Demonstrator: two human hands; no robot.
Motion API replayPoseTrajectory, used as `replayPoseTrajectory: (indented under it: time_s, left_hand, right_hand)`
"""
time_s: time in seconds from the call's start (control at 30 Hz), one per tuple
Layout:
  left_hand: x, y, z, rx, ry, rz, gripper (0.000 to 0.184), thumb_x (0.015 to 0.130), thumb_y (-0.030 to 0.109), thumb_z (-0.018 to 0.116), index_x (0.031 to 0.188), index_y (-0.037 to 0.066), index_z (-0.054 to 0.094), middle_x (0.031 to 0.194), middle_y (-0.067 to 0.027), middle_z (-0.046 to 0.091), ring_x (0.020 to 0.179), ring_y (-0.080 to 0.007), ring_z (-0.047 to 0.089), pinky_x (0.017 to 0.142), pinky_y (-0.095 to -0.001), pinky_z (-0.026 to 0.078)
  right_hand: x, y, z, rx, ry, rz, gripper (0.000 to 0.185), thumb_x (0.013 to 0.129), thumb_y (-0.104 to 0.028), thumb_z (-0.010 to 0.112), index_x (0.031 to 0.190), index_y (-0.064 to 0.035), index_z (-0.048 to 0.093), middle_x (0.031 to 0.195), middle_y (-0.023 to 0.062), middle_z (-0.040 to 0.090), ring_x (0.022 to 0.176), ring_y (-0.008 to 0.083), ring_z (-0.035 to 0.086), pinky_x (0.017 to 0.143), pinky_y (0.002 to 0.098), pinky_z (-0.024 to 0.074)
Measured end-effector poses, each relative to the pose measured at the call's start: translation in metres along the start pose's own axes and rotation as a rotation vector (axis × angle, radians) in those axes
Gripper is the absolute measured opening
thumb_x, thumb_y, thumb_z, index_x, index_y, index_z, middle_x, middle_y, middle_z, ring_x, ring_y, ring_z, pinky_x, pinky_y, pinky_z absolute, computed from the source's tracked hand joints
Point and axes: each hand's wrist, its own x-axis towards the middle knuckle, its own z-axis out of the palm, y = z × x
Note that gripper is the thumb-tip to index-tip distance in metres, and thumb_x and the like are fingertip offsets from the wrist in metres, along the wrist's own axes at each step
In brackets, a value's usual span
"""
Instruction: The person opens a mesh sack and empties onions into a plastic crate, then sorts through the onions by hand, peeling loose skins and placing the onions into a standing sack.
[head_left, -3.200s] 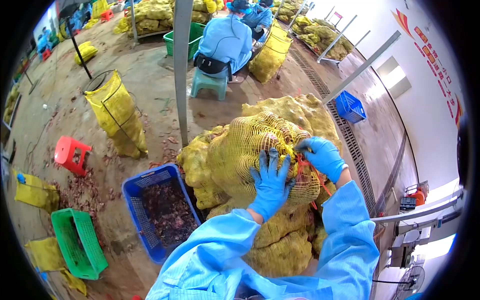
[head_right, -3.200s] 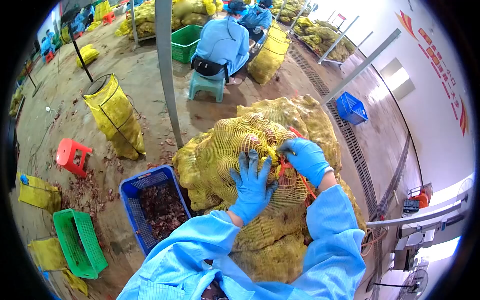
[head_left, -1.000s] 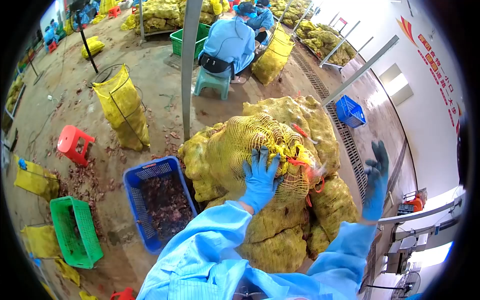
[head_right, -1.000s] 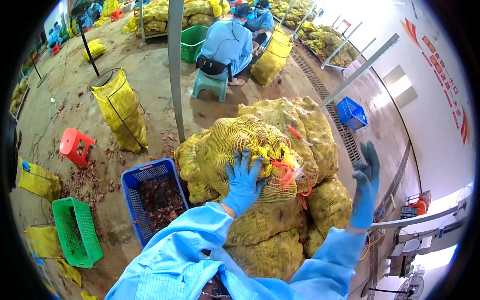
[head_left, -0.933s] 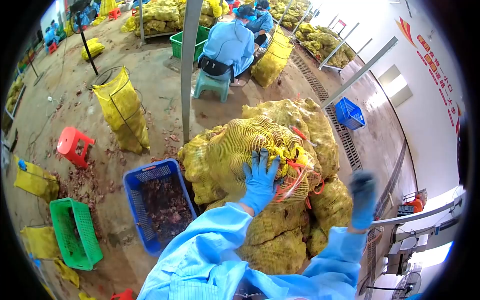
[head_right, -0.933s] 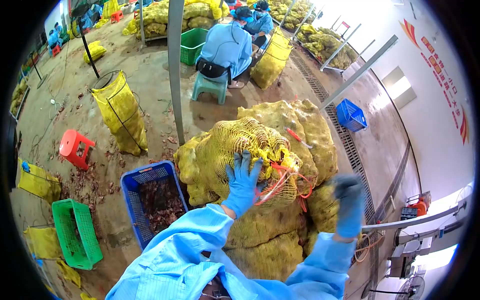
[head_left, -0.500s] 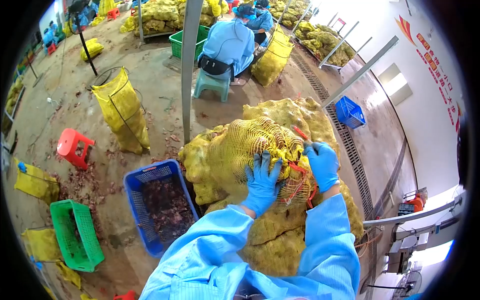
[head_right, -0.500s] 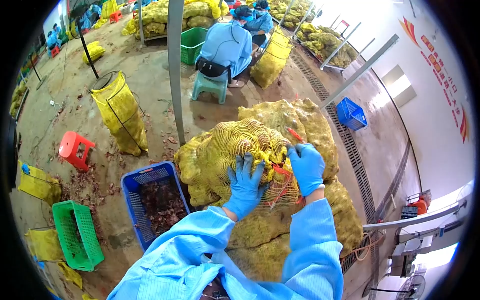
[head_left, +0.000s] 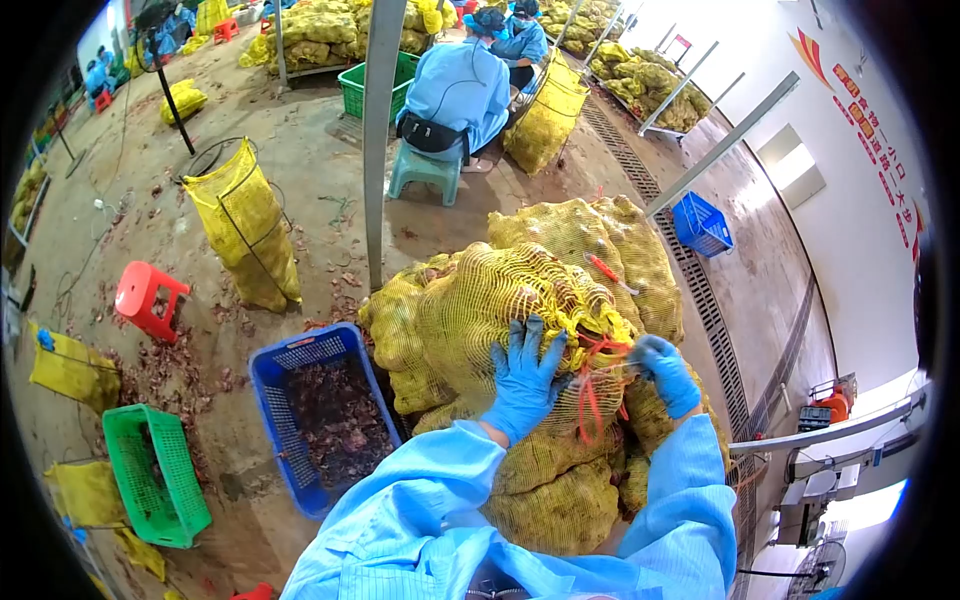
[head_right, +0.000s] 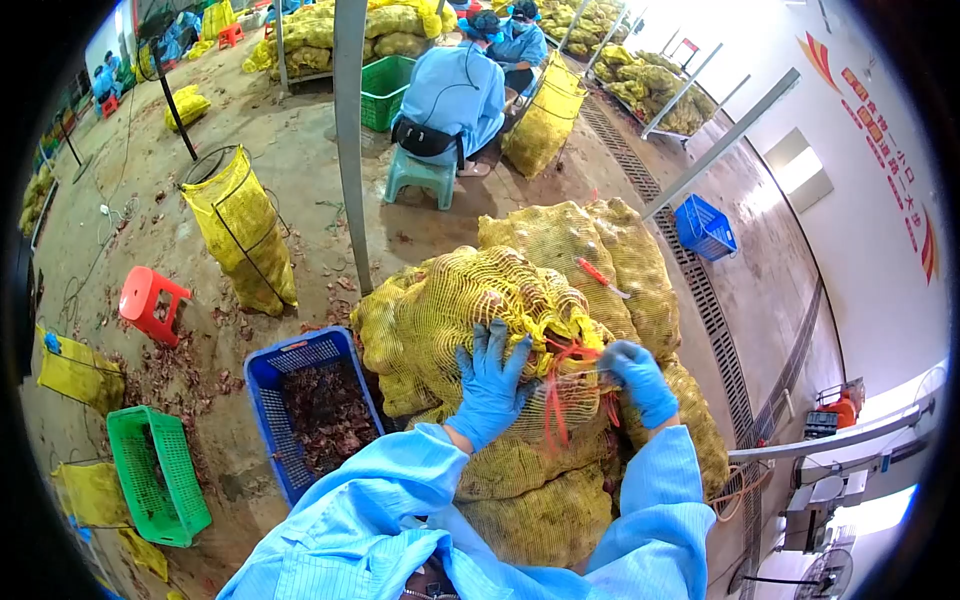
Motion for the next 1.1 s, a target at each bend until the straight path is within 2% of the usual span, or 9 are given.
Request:
replayPoseTrajectory:
  time_s: [0.17,0.23,0.37,0.57,0.7,0.77,0.87,1.0,1.1]
  left_hand:
    - [0.0,0.0,0.002,0.006,0.012,0.003,0.076,0.071,0.032,0.07,0.136,0.019,0.032,0.141,-0.0239,0.019,0.13,-0.0493,0.015,0.099,-0.0643,0.005]
    - [-0.004,-0.001,0.002,0.02,0.031,0.016,0.077,0.07,0.032,0.07,0.136,0.019,0.032,0.142,-0.024,0.018,0.13,-0.0493,0.014,0.099,-0.0636,0.004]
    - [-0.002,-0.002,0.003,-0.004,0.011,0.016,0.077,0.07,0.029,0.069,0.137,0.019,0.031,0.143,-0.023,0.016,0.13,-0.0491,0.014,0.098,-0.0645,0.007]
    - [-0.009,-0.007,-0.003,0.025,-0.025,0.011,0.077,0.07,0.028,0.067,0.137,0.019,0.03,0.144,-0.0222,0.015,0.131,-0.0484,0.014,0.098,-0.0642,0.006]
    - [-0.013,-0.006,-0.016,-0.042,-0.085,-0.03,0.078,0.07,0.036,0.066,0.137,0.017,0.031,0.145,-0.0216,0.012,0.133,-0.0466,0.007,0.1,-0.0637,0.002]
    - [-0.015,0.001,-0.026,-0.092,-0.088,-0.096,0.082,0.068,0.04,0.067,0.138,0.016,0.03,0.146,-0.0201,0.012,0.134,-0.0447,0.006,0.1,-0.064,0.002]
    - [-0.02,0.002,-0.035,-0.101,0.0,-0.237,0.091,0.065,0.046,0.068,0.139,0.013,0.026,0.147,-0.0169,0.011,0.135,-0.0412,0.004,0.099,-0.0647,0.002]
    - [-0.02,-0.005,-0.057,-0.097,0.133,-0.467,0.101,0.063,0.051,0.068,0.141,0.012,0.018,0.146,-0.0193,0.009,0.135,-0.0399,0.005,0.099,-0.0646,0.006]
    - [-0.031,-0.031,-0.085,-0.031,0.131,-0.637,0.098,0.065,0.042,0.07,0.142,0.012,0.018,0.144,-0.0241,0.009,0.134,-0.0415,0.008,0.101,-0.0603,0.011]
  right_hand:
    - [-0.032,-0.013,-0.074,1.143,0.046,-0.393,0.047,0.086,-0.05,0.049,0.056,-0.0161,0.036,0.053,-0.0024,0.029,0.047,0.01,0.031,0.044,0.0245,0.0259]
    - [-0.061,-0.039,-0.086,0.825,-0.155,-0.704,0.05,0.087,-0.051,0.049,0.055,-0.0158,0.034,0.053,-0.0023,0.029,0.045,0.0083,0.028,0.043,0.0242,0.0241]
    - [-0.082,-0.022,-0.12,0.853,-0.172,-0.621,0.049,0.088,-0.05,0.047,0.057,-0.0153,0.034,0.053,-0.0027,0.029,0.044,0.0074,0.026,0.043,0.0232,0.0235]
    - [-0.066,-0.011,-0.112,0.06,1.054,-0.215,0.028,0.09,-0.037,0.05,0.095,-0.011,0.059,0.075,-0.002,0.054,0.06,0.0035,0.041,0.049,0.02,0.0282]
    - [-0.022,-0.05,0.006,-0.245,0.217,-0.443,0.051,0.073,-0.011,0.066,0.122,-0.011,0.051,0.127,0.0059,0.048,0.114,0.0213,0.047,0.095,0.0331,0.039]
    - [0.011,-0.034,0.056,-0.866,0.078,-0.652,0.057,0.068,-0.011,0.066,0.123,-0.0126,0.051,0.131,0.01,0.044,0.116,0.0258,0.045,0.095,0.0356,0.0392]
    - [0.025,-0.003,0.108,-1.235,0.185,-0.762,0.045,0.067,-0.013,0.067,0.111,-0.0127,0.058,0.119,0.0151,0.052,0.107,0.0317,0.05,0.089,0.039,0.0418]
    - [0.042,0.006,0.111,-1.076,0.379,-0.938,0.027,0.077,-0.014,0.062,0.103,-0.0057,0.06,0.103,0.0144,0.058,0.092,0.0279,0.056,0.079,0.0359,0.0452]
    - [0.08,0.004,0.105,-0.642,0.642,-0.706,0.017,0.087,-0.019,0.055,0.093,-0.0033,0.06,0.083,0.0093,0.061,0.068,0.0212,0.058,0.063,0.0319,0.0476]
